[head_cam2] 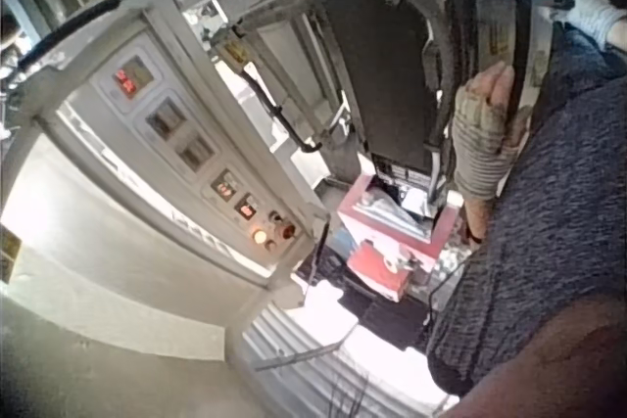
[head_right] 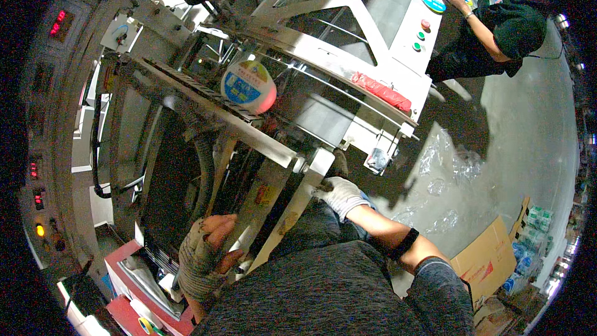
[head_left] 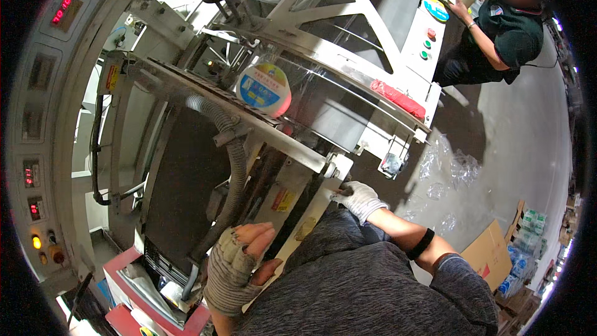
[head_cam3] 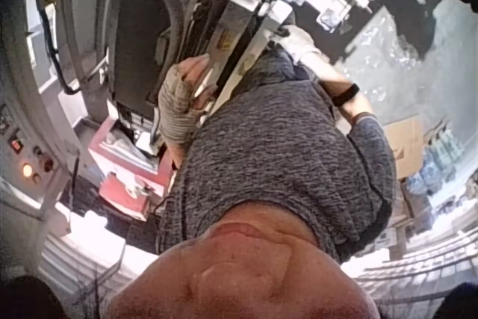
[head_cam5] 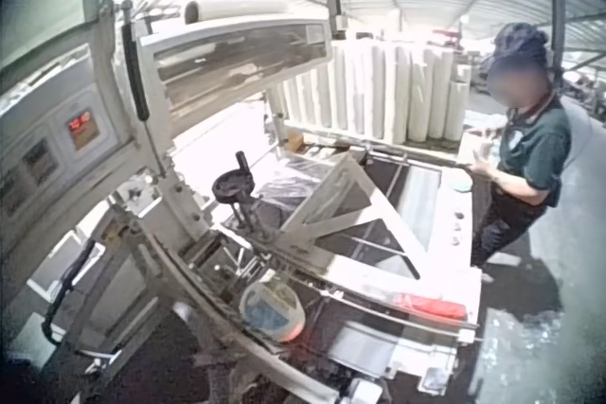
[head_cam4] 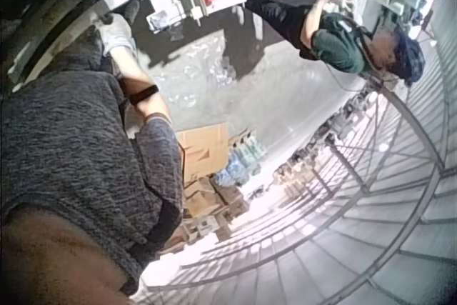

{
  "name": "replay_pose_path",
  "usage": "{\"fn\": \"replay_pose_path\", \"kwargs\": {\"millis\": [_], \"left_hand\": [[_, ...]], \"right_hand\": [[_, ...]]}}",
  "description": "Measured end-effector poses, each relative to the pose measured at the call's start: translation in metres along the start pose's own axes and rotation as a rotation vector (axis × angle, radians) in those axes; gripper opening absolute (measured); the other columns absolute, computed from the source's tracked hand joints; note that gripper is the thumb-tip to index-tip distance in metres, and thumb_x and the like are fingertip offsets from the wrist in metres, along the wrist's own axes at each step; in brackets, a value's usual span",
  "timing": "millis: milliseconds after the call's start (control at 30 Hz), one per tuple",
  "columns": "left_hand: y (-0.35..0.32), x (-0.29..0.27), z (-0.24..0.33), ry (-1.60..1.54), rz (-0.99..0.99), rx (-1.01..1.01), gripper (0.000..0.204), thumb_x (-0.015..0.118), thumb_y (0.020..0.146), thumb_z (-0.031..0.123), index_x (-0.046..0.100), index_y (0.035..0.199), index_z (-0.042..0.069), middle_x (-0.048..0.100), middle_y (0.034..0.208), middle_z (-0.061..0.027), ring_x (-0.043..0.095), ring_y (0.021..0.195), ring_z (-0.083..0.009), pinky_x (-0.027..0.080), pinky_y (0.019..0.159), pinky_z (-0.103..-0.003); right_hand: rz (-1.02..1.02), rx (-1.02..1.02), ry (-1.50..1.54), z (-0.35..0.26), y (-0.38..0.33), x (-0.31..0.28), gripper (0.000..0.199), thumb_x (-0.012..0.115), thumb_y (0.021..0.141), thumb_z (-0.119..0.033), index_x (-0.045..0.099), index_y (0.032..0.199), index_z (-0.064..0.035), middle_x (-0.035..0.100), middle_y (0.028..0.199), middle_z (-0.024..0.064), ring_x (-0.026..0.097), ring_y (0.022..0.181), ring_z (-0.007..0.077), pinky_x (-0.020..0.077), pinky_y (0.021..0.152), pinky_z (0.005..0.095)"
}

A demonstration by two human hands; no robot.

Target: Operating a shrink-wrap machine to package plastic containers.

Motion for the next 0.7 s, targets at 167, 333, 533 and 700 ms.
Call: {"fn": "replay_pose_path", "kwargs": {"millis": [167, 333, 533, 700], "left_hand": [[-0.005, -0.022, 0.003, 0.030, 0.076, 0.004, 0.044, 0.070, 0.065, 0.012, 0.053, 0.106, 0.008, 0.059, 0.103, -0.0094, 0.058, 0.090, -0.0276, 0.046, 0.075, -0.039], [-0.017, -0.077, -0.035, 0.261, 0.185, 0.009, 0.045, 0.069, 0.063, 0.006, 0.053, 0.106, 0.008, 0.059, 0.103, -0.0088, 0.058, 0.090, -0.0274, 0.047, 0.075, -0.039], [0.031, -0.070, -0.140, 0.396, -0.143, -0.261, 0.057, 0.072, 0.058, 0.004, 0.050, 0.110, 0.010, 0.050, 0.114, -0.0112, 0.051, 0.104, -0.0314, 0.044, 0.085, -0.040], [0.074, -0.017, -0.200, 0.396, -0.230, -0.049, 0.082, 0.077, 0.054, 0.015, 0.035, 0.125, 0.014, 0.033, 0.129, -0.0137, 0.033, 0.121, -0.0352, 0.032, 0.097, -0.043]], "right_hand": [[0.016, -0.205, -0.341, 0.013, 0.014, -0.006, 0.049, 0.056, 0.074, -0.051, 0.063, 0.096, -0.0080, 0.062, 0.090, 0.0166, 0.059, 0.085, 0.0340, 0.0461, 0.078, 0.0400], [0.239, -0.030, -0.069, 0.002, 0.035, -0.060, 0.027, 0.051, 0.082, -0.031, 0.061, 0.080, -0.0060, 0.061, 0.076, 0.0178, 0.059, 0.075, 0.0322, 0.0466, 0.066, 0.0416], [0.461, -0.267, -0.018, -0.010, 0.090, -0.092, 0.032, 0.060, 0.079, -0.029, 0.058, 0.098, -0.0031, 0.063, 0.083, 0.0131, 0.061, 0.067, 0.0205, 0.0474, 0.061, 0.0294], [0.447, -0.113, 0.082, -0.049, 0.123, -0.100, 0.039, 0.064, 0.075, -0.032, 0.058, 0.101, -0.0029, 0.063, 0.089, 0.0146, 0.061, 0.078, 0.0240, 0.0462, 0.072, 0.0312]]}}
Point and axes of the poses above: each hand's wrist, its own y-axis towards the middle knuckle, its own x-axis out of the palm, z = x × y, the point moved 1 cm from there along y, towards the middle knuckle
